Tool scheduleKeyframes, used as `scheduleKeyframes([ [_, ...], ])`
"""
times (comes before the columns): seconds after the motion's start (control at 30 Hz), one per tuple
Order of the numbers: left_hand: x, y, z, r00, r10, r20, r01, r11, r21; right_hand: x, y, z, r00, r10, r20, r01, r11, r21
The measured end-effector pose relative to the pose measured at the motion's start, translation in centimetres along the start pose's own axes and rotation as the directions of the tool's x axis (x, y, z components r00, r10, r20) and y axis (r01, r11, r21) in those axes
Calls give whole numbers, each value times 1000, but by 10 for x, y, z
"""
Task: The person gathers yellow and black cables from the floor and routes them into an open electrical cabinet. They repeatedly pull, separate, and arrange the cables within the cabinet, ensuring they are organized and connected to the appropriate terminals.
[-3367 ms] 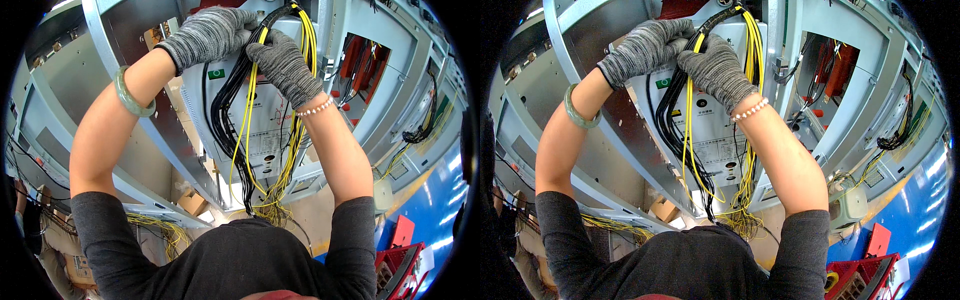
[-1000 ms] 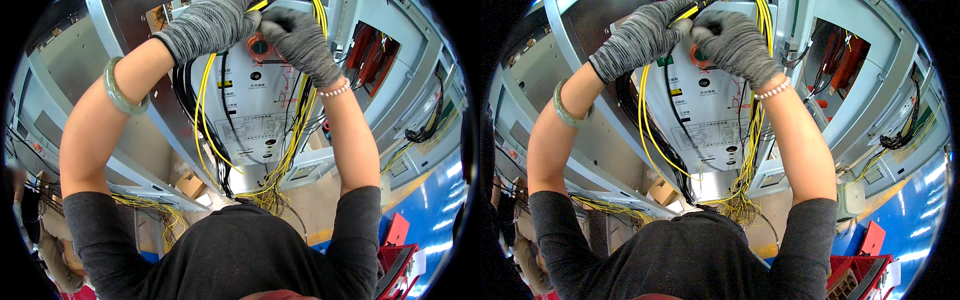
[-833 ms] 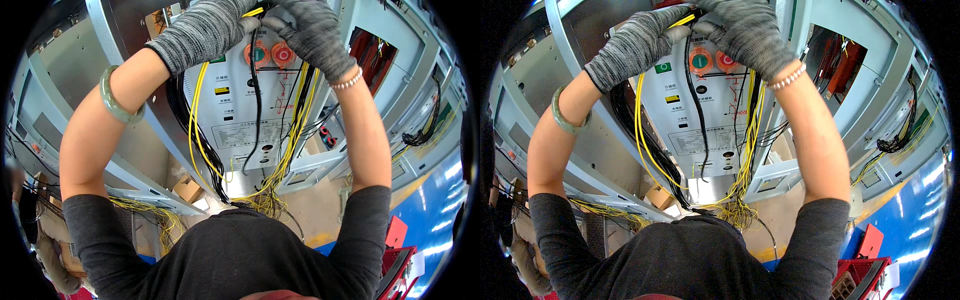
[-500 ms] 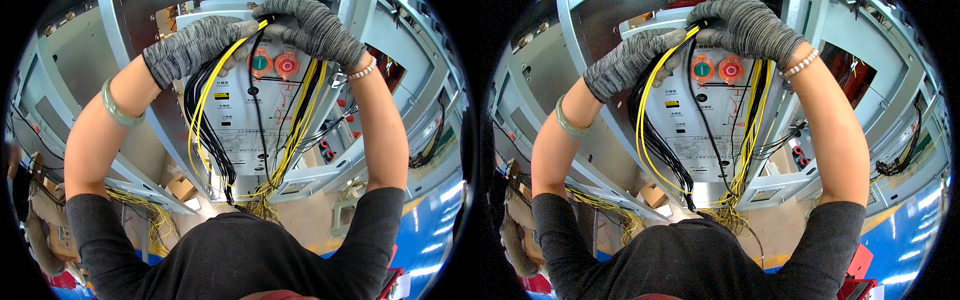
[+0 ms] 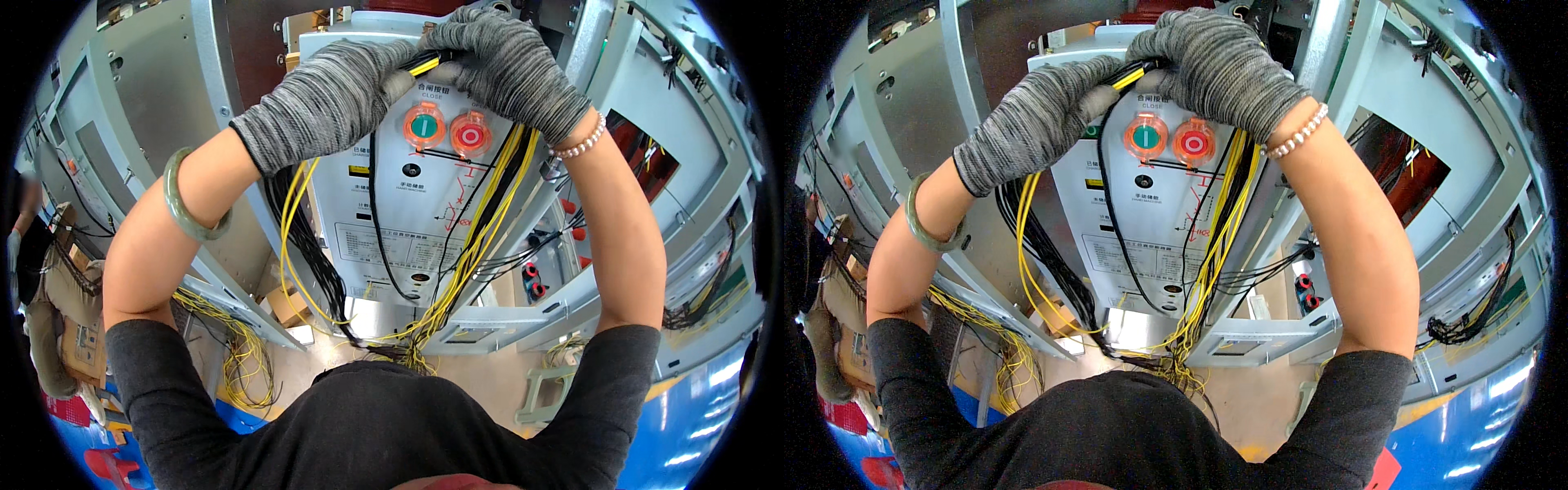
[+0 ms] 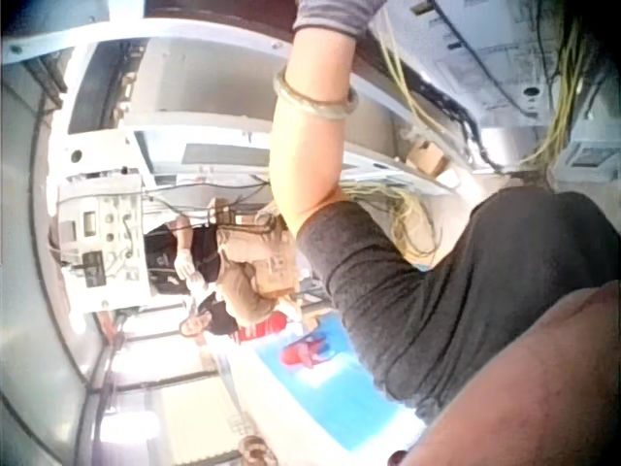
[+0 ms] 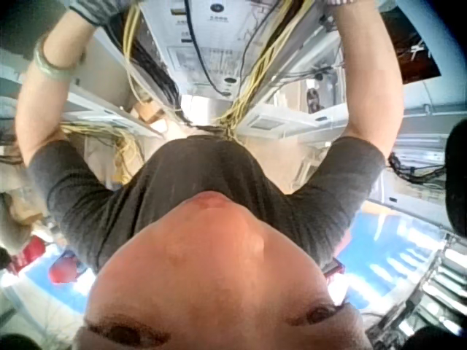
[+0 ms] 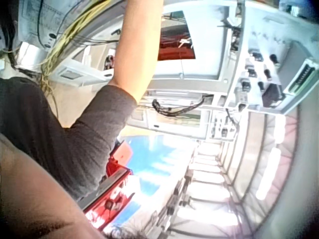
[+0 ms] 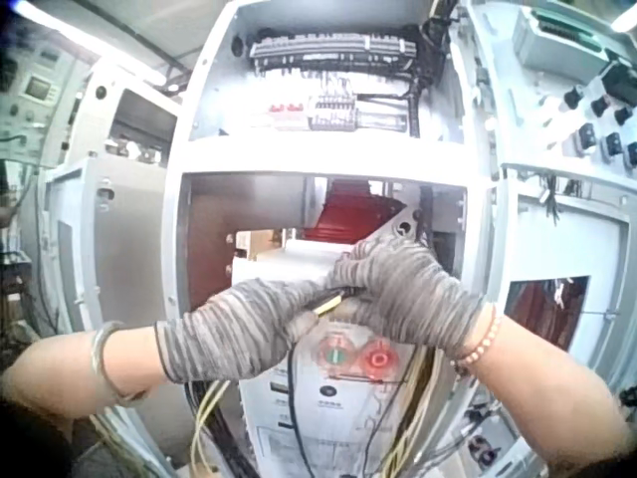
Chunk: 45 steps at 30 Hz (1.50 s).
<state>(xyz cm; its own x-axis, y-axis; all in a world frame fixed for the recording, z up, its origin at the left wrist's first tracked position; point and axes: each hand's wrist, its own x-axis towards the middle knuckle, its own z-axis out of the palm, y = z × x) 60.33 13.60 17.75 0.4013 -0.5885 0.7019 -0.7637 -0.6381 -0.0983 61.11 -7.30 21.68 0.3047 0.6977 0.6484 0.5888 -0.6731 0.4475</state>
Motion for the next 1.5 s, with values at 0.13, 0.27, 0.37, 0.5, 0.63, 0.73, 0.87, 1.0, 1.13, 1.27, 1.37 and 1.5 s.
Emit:
scheduleKeyframes([
  [0.13, 1, 10, -8, 923, -302, 240, 377, 837, -397, -3, 4, 8, 987, -115, -116, 99, 986, -134],
  [0.27, 17, 3, 2, 961, -256, 108, 277, 913, -298, -2, 0, 4, 982, -63, -176, 48, 995, -91],
  [0.37, 23, 2, -25, 945, -163, 282, 294, 799, -525, -3, 1, 5, 976, -30, -218, 32, 999, 5],
  [0.5, 29, -23, -27, 980, 29, 198, 72, 871, -486, -1, 3, 1, 978, -15, -208, 44, 990, 134],
  [0.63, 35, -22, -22, 989, 63, 135, -29, 971, -235, -3, 7, -3, 977, 54, -206, 36, 911, 411],
  [0.73, 26, -18, -8, 997, 34, 75, -24, 992, -128, -7, 18, -8, 992, 19, -122, 38, 890, 455],
  [0.87, 19, -18, 6, 984, -30, 175, 61, 983, -171, -8, 22, -7, 993, -58, -101, 93, 917, 389],
  [1.0, 25, -23, 4, 980, 99, 175, -50, 962, -268, -11, 25, -7, 987, -34, -156, 107, 866, 489],
  [1.13, 26, -19, -2, 975, 110, 191, 6, 854, -520, -12, 26, -8, 981, -17, -193, 121, 831, 544],
  [1.27, 20, -13, 5, 956, -14, 293, 246, 583, -775, -13, 28, -7, 976, -21, -218, 134, 844, 519],
  [1.37, 19, -17, 15, 990, 12, 140, 102, 621, -777, -13, 28, -8, 971, -31, -239, 150, 854, 499],
  [1.5, 17, -24, 29, 970, 69, 231, 198, 320, -927, -11, 29, -6, 981, -24, -192, 126, 830, 543],
])
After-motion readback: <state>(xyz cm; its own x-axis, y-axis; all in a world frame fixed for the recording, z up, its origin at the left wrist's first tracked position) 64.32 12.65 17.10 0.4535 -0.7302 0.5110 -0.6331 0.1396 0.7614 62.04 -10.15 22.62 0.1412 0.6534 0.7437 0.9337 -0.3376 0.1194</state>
